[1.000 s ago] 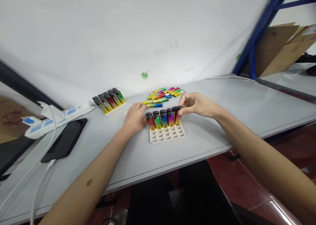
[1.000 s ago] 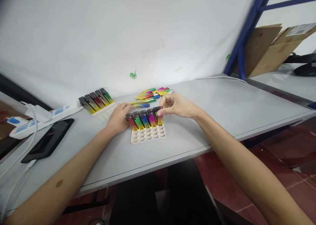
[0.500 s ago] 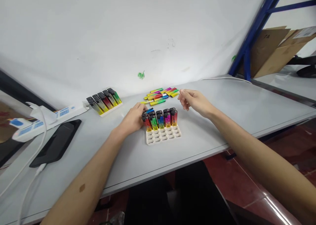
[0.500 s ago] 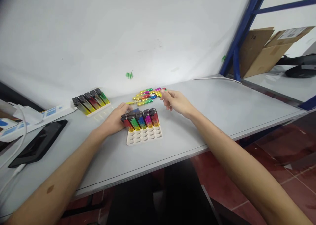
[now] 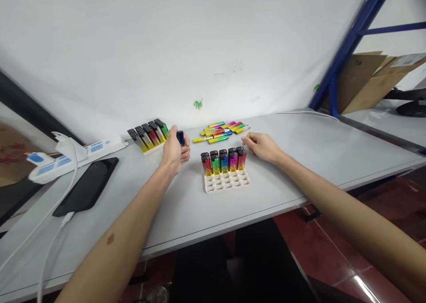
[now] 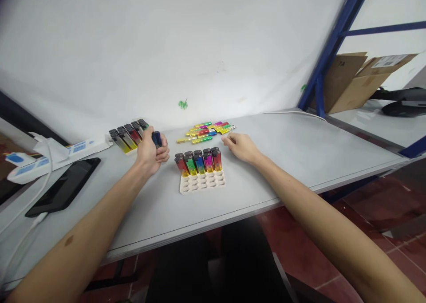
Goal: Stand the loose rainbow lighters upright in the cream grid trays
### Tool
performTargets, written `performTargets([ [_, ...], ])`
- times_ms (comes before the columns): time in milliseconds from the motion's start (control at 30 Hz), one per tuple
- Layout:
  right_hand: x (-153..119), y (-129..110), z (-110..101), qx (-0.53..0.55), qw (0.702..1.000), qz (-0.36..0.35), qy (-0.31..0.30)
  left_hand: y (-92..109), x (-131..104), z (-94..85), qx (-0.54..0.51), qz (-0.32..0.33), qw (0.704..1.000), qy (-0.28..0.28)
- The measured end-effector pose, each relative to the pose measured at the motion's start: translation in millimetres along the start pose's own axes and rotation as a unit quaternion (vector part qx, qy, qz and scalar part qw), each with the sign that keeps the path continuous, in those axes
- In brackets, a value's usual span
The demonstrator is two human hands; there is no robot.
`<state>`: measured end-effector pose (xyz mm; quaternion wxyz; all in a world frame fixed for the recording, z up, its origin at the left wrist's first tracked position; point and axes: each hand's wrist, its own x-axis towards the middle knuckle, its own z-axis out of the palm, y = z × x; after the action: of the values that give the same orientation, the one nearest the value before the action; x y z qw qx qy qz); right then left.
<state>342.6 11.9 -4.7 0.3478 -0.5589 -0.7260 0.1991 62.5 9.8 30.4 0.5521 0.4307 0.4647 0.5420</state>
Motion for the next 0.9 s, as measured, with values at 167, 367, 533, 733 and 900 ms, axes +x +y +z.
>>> performTargets([
  [167,0.4,1.5,2.4,-0.039,0.999,-0.001,-0.004,5.7,-3.5,3.1,-0.039,0.015,0.999,0.014],
  [367,-0.3,0.3,4.6,-0.062,0.998,-0.002,-0.013,3.0,-3.7,0.6,-0.052,0.024,0.998,-0.003],
  [533,0.5,2.3,4.9,-0.073,0.997,-0.006,-0.018,3.2,-2.4,0.0,-0.042,0.020,0.999,-0.002],
  [733,1.8,2.2,3.9,-0.086,0.996,-0.004,-0.025,5.6,-4.5,1.5,-0.043,0.058,0.997,-0.003],
  [900,2.5,2.5,4.5,-0.088,0.996,-0.004,-0.029,23.2,-13.7,1.6,0.028,0.113,0.991,-0.062],
])
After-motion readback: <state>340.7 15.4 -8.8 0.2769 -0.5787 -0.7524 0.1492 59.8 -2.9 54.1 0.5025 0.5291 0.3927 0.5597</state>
